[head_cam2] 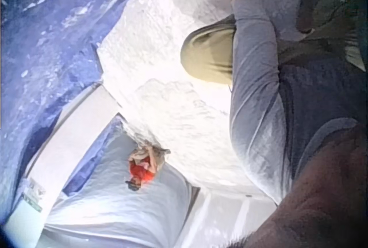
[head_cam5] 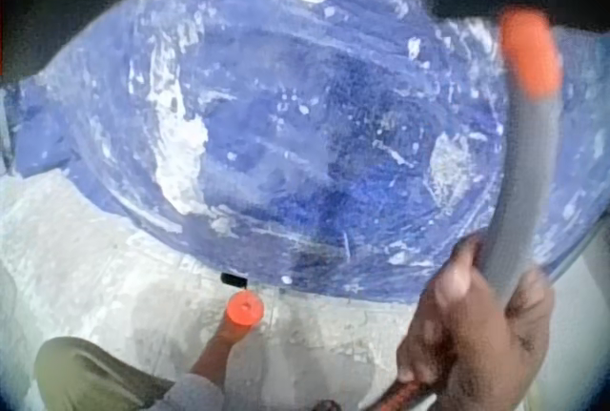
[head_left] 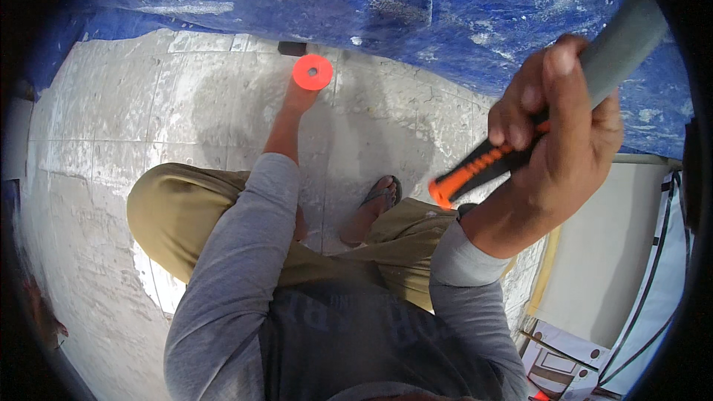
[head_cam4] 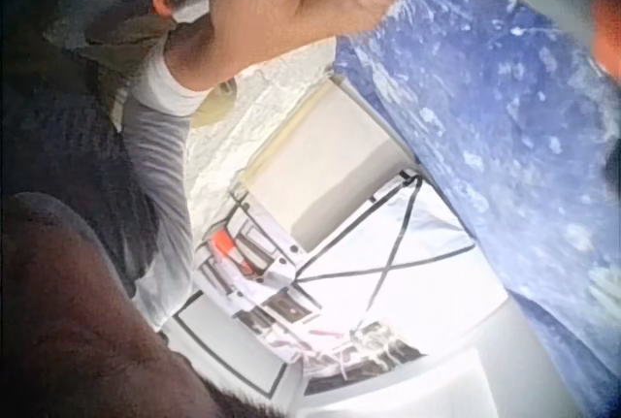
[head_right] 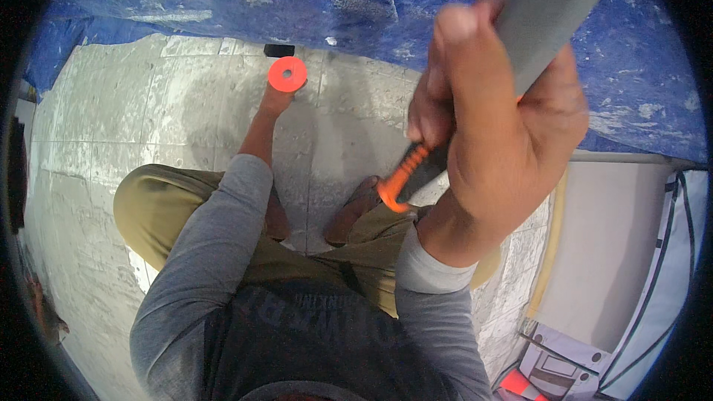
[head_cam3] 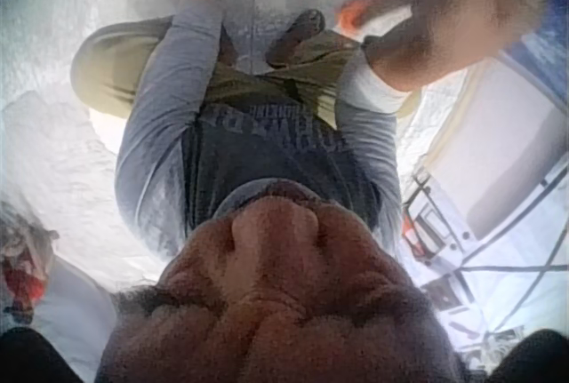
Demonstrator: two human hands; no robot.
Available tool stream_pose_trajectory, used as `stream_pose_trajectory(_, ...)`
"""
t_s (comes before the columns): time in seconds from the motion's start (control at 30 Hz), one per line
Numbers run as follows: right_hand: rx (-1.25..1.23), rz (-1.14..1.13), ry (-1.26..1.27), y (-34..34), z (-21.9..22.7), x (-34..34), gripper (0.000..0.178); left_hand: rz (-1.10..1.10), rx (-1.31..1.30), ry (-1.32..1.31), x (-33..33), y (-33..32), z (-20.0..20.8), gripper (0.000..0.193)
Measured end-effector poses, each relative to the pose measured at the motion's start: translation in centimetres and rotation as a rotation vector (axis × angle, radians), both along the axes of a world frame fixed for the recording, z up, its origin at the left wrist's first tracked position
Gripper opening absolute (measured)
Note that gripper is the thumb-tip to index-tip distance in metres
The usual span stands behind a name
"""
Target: The person hits the top of a chisel with a hammer to break into a hole in the floor.
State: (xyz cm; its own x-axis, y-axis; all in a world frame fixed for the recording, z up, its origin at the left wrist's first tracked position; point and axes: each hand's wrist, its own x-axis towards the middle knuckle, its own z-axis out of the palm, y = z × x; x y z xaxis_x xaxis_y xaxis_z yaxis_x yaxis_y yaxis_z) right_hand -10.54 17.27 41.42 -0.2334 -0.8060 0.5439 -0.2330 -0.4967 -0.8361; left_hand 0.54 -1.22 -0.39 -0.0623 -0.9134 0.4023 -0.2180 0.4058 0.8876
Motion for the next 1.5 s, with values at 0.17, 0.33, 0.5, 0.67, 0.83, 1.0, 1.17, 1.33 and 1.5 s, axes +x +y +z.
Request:
stream_pose_trajectory(0.17, 0.096, -0.077, 0.089, -2.7, -5.8, 1.3, 0.005, -0.089, 0.034, 0.119, 1.4, -0.2, 0.1, 0.037)
stream_pose_trajectory(0.33, 0.881, 0.111, 0.562, -2.5, -23.5, -2.6, 0.027, -0.278, 0.085, 0.179, 0.0, 0.5, 1.9, 0.03)
stream_pose_trajectory(0.5, 1.101, 0.161, 0.327, -1.5, -18.9, -2.6, 0.021, -0.215, 0.049, 0.148, -0.5, 0.1, 2.6, 0.036)
stream_pose_trajectory(0.67, 0.709, 0.117, 0.242, -1.2, -9.8, -1.6, 0.013, -0.186, 0.089, 0.077, 0.3, -0.4, 0.6, 0.037)
stream_pose_trajectory(0.83, 0.182, -0.007, 0.089, -3.4, -3.1, 0.6, 0.011, -0.16, 0.045, 0.071, 0.7, -0.4, 0.3, 0.034)
stream_pose_trajectory(1.0, 0.361, -0.101, 0.479, -3.9, -15.3, -0.8, 0.014, -0.193, 0.175, 0.085, 0.3, -0.2, 1.1, 0.034)
stream_pose_trajectory(1.17, 1.142, 0.187, 0.075, -1.3, -21.5, -3.1, 0.018, -0.232, 0.008, 0.11, 0.5, -0.5, 2.4, 0.033)
stream_pose_trajectory(1.33, 1.099, 0.115, -0.103, 1.2, -19.2, -2.7, 0.017, -0.1, -0.075, -0.007, 1.1, -1.2, 1.0, 0.032)
stream_pose_trajectory(1.5, 1.081, 0.066, -0.209, 2.6, -21.1, -5.3, 0.015, 0.015, 0.249, 0.179, 1.9, -0.7, 3.7, 0.026)
